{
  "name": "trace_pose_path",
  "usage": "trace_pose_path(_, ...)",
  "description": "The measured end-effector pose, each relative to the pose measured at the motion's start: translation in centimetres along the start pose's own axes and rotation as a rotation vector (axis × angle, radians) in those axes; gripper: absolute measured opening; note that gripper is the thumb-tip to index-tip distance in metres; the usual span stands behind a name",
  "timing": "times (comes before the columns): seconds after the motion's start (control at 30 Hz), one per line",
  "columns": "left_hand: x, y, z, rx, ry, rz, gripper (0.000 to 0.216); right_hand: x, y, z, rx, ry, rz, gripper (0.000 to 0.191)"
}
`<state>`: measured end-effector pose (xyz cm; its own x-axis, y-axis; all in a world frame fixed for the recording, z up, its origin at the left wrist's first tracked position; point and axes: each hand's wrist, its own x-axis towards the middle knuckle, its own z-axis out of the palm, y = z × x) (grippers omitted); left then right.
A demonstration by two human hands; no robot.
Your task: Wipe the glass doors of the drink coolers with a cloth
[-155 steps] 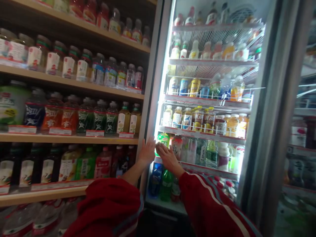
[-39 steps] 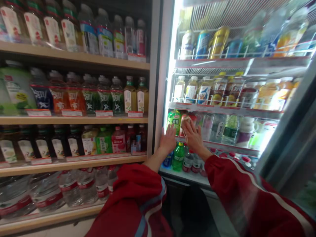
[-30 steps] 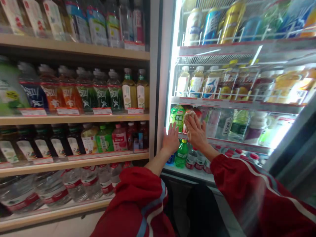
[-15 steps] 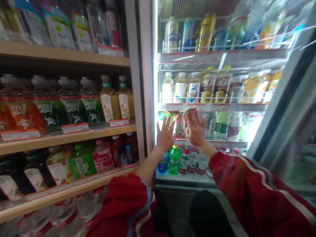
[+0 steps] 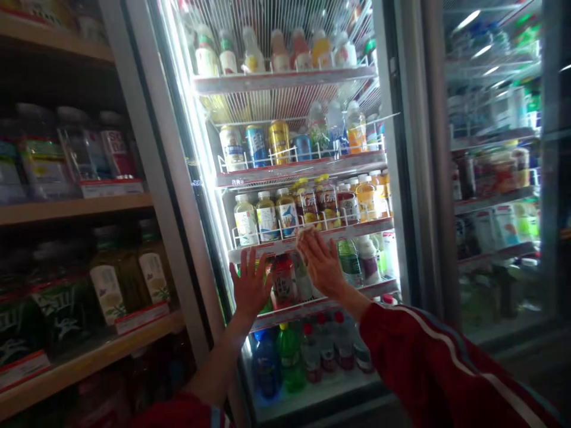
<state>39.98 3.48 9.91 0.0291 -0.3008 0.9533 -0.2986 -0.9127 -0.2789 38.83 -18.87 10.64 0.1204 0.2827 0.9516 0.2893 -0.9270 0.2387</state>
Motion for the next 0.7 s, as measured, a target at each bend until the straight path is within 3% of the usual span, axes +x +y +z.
trace_pose_path(0.1, 0.1, 0.2, 0.0, 0.016, 0.049, 0.033, 0.064, -0.4, 0.4, -0.1, 0.102, 0.001, -0.164, 0.049)
trace_pose_path(0.33, 0.0, 0.3, -0.2, 0.081, 0.019, 0.002, 0.064, 2.9, 2.9, 0.7, 0.19, 0.228, -0.001, 0.045)
trace_pose_path(0.57, -0.1, 0.1, -0.1, 0.08, -0.007, 0.011, 0.058, 4.7, -0.6, 1.3, 0.236, 0.094, -0.179, 0.049)
trace_pose_path(0.7, 0.6, -0.3, -1.4, 0.04, -0.056, 0.018, 0.051, 6.3, 0.1, 1.3, 0.192, 0.122, 0.03, 0.048)
